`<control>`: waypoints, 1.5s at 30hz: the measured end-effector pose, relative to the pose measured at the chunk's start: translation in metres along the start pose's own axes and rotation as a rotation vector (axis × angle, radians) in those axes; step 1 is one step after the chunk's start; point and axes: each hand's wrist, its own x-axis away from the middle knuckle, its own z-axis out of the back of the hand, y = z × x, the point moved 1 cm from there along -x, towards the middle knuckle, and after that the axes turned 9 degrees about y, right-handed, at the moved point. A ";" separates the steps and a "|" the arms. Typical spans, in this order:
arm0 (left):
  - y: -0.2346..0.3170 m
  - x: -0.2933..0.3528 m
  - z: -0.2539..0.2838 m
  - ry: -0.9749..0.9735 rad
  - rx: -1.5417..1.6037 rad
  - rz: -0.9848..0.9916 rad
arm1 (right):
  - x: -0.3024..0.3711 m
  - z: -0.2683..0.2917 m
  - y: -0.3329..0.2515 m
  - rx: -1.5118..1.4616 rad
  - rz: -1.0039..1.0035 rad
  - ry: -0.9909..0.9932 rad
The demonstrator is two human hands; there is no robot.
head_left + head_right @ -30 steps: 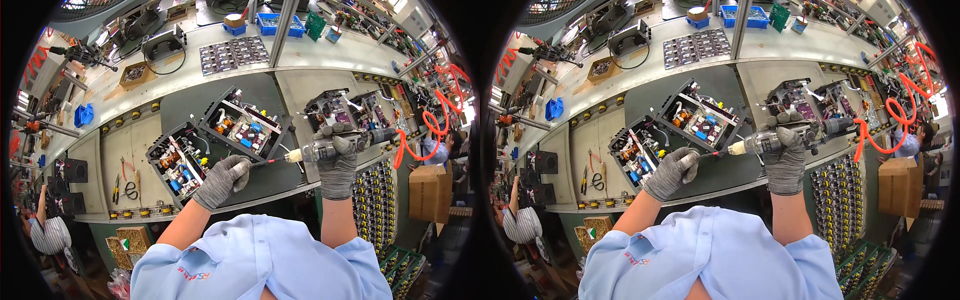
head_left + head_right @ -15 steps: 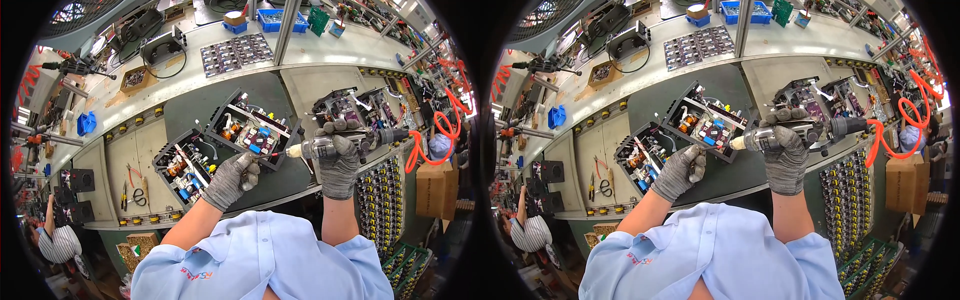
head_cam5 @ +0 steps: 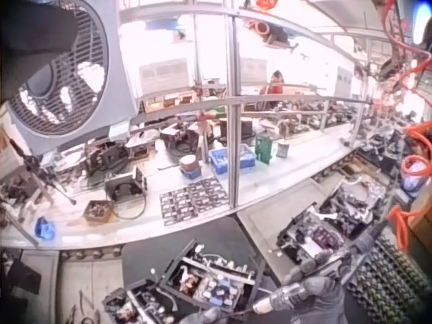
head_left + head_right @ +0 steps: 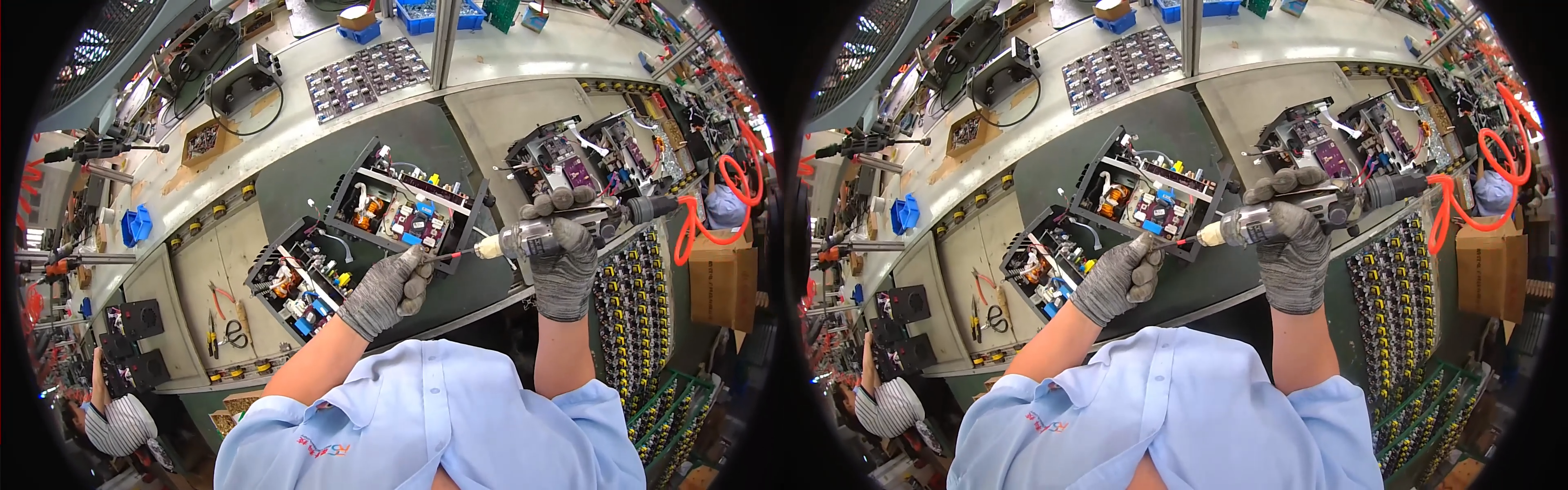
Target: Assembling and soldering components onto electronic circuit boards at a factory production workstation.
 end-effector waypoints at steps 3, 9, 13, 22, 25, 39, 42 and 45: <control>0.002 -0.001 -0.002 0.041 -0.125 -0.053 | 0.000 0.010 -0.007 -0.064 -0.018 0.102; 0.033 -0.042 -0.004 0.307 -0.263 -0.110 | -0.001 0.030 -0.021 -0.161 0.017 0.089; 0.054 -0.075 -0.019 0.390 -0.659 -0.075 | 0.007 0.040 -0.033 -0.127 0.045 0.112; 0.085 -0.073 -0.035 0.418 -2.153 -0.518 | 0.018 0.057 -0.035 -0.105 0.075 0.206; 0.100 -0.083 -0.030 0.468 -2.254 -0.563 | 0.014 0.055 -0.027 -0.088 0.058 0.238; 0.120 -0.113 -0.003 0.174 -2.290 -0.337 | -0.021 0.032 0.016 -0.033 0.007 0.211; 0.121 -0.114 0.004 0.240 -2.211 -0.404 | -0.030 0.027 0.029 -0.028 -0.001 0.164; 0.125 -0.119 0.013 0.332 -1.986 -0.389 | -0.038 0.019 0.041 0.021 0.012 0.098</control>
